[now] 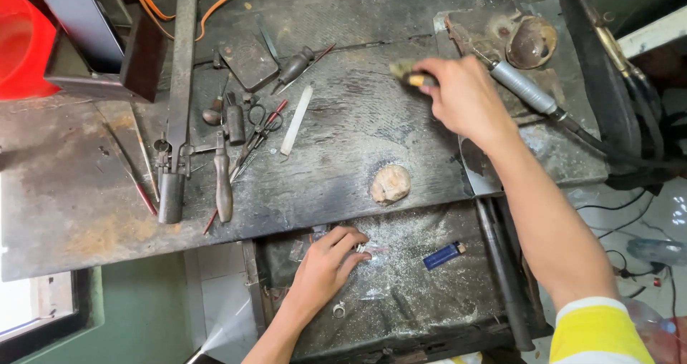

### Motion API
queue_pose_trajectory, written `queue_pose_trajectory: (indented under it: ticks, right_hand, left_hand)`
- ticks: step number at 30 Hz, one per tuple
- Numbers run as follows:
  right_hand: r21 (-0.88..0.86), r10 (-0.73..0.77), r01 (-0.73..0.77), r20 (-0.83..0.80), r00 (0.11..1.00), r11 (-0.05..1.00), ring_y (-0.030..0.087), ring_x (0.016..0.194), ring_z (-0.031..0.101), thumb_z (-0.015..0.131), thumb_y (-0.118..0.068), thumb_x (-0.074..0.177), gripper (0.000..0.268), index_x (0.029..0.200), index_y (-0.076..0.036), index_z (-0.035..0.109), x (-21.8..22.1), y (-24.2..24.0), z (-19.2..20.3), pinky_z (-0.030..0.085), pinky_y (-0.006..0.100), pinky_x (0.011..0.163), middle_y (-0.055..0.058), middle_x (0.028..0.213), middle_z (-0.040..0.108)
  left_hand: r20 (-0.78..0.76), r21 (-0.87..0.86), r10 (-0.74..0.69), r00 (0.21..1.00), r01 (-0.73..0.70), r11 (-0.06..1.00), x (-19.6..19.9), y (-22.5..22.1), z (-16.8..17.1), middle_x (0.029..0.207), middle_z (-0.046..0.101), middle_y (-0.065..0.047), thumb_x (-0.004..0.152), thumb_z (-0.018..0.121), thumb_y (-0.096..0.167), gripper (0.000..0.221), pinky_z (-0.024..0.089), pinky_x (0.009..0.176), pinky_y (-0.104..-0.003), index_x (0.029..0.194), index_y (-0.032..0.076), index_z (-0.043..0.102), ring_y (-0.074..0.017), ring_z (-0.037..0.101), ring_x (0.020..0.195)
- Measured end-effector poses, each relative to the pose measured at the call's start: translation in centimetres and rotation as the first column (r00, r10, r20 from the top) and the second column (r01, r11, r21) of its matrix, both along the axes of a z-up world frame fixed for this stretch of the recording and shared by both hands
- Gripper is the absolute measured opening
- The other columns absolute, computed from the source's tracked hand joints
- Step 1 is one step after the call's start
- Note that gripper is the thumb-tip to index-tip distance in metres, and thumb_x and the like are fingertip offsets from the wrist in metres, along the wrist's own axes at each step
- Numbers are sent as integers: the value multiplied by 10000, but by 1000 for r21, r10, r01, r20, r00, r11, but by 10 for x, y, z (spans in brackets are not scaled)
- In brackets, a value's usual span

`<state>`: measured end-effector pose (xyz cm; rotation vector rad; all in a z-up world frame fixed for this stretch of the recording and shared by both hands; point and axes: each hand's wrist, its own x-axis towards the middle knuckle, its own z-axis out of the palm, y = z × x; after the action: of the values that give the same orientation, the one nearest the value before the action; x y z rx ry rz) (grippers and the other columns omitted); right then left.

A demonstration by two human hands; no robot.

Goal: Polishing and cleaning a small jewelry piece using a rotary tool and a brush at a workbench.

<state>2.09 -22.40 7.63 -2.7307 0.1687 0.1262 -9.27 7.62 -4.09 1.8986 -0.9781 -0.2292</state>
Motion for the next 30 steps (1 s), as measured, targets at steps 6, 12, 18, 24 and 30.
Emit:
queue_pose_trajectory:
  ticks: [6, 12, 18, 24, 30]
  right_hand:
    - [-29, 51, -48, 99, 994, 998, 205, 496, 658, 677, -9, 999, 325, 1322, -18, 708, -37, -7, 16, 625, 364, 613, 151, 803, 772]
    - [59, -11, 20, -150, 989, 998, 261, 465, 559, 602, -63, 1013, 233, 1225, -25, 689, -61, 14, 30, 432, 422, 543, 170, 715, 707]
    - [-35, -122, 117, -293, 948, 993, 222, 590, 664, 558, 20, 1053, 302, 1342, -19, 635, -28, 28, 32, 631, 319, 530, 172, 916, 719]
    - [-68, 25, -18, 98, 995, 998, 353, 668, 735, 609, 33, 1023, 216, 1214, 14, 709, -3, 19, 17, 660, 498, 662, 225, 857, 742]
    - [145, 13, 26, -265, 964, 989, 370, 1344, 457, 522, 178, 904, 657, 1425, -214, 603, 32, 47, 22, 408, 641, 1122, 196, 1372, 590]
  left_hand:
    - [13, 9, -28, 1000, 28, 1000, 3, 0, 7, 1092, 668, -119, 972, 699, 157, 206, 566, 735, -374, 1111, 30, 615, -267, 695, 921]
    - [30, 44, -37, 999, 36, 998, -4, 0, 1, 1075, 666, -116, 981, 685, 174, 204, 583, 708, -397, 1102, 26, 618, -275, 689, 919]
    - [8, 85, -52, 999, 51, 995, -1, -2, 2, 1109, 648, -122, 995, 657, 155, 176, 575, 660, -408, 1112, 36, 600, -287, 689, 881]
    - [-45, 72, -55, 997, 59, 996, -1, 1, -4, 1203, 679, -140, 1000, 585, 48, 141, 586, 842, -424, 1130, 27, 636, -313, 695, 1053]
    - [3, 43, -109, 994, 109, 993, -1, -2, -8, 1138, 711, -158, 960, 597, -46, 133, 602, 864, -402, 1087, -18, 629, -294, 689, 1029]
